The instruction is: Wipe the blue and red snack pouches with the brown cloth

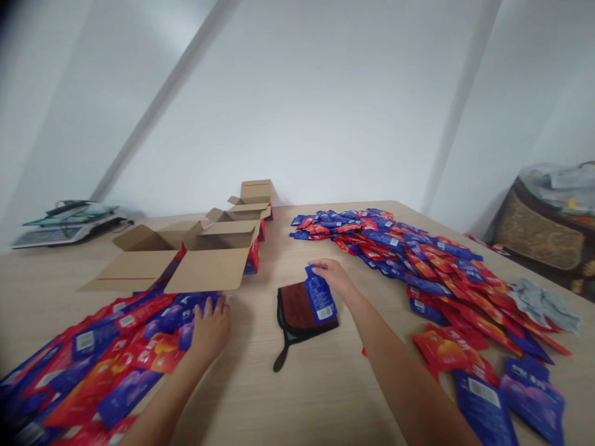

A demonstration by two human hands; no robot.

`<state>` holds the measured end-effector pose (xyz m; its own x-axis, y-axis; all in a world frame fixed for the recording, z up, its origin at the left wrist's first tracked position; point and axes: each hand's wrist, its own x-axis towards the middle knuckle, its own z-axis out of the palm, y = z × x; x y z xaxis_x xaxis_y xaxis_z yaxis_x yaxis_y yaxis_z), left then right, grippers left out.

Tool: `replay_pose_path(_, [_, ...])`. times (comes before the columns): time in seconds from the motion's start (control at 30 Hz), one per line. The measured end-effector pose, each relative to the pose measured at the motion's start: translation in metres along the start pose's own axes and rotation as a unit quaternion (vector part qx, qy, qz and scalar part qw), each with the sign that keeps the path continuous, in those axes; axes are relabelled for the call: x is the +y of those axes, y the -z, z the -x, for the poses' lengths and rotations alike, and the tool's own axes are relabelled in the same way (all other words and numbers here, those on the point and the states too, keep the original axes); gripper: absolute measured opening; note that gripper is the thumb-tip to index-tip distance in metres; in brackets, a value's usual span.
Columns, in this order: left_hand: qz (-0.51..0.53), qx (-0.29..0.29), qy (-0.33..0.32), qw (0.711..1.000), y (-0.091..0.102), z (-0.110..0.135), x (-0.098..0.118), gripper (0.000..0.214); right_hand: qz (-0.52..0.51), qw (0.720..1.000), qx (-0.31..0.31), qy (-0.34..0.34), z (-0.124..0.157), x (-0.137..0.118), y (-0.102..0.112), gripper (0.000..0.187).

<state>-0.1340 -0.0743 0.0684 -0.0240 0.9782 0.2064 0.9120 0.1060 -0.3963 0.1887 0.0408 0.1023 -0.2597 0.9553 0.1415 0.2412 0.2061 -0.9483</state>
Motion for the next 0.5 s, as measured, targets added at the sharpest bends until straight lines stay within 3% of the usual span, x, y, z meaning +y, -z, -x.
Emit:
replay_pose_path(0.1, [0.022, -0.023, 0.016, 0.999, -0.003, -0.008, 0.016, 0.049, 0.169, 0.984, 0.031, 0.043, -0.002, 0.013, -0.036, 0.046])
replay_pose_path(0.2, [0.057, 0.010, 0.014, 0.998, -0.004, -0.016, 0.038, 0.051, 0.353, 0.931, -0.026, 0.086, 0.016, 0.032, -0.071, 0.047])
replay_pose_path(0.3, [0.162, 0.045, -0.082, 0.982, 0.005, -0.026, 0.078, 0.053, 0.450, 0.889, -0.003, 0.086, 0.034, 0.044, -0.095, 0.049])
replay_pose_path(0.37, [0.238, 0.044, -0.143, 0.960, 0.011, -0.034, 0.109, 0.050, 0.485, 0.871, 0.006, 0.072, 0.040, 0.046, -0.102, 0.050])
replay_pose_path(0.5, [0.277, 0.053, -0.132, 0.950, 0.007, -0.038, 0.151, 0.051, 0.530, 0.845, 0.024, 0.063, 0.041, 0.049, -0.092, 0.050])
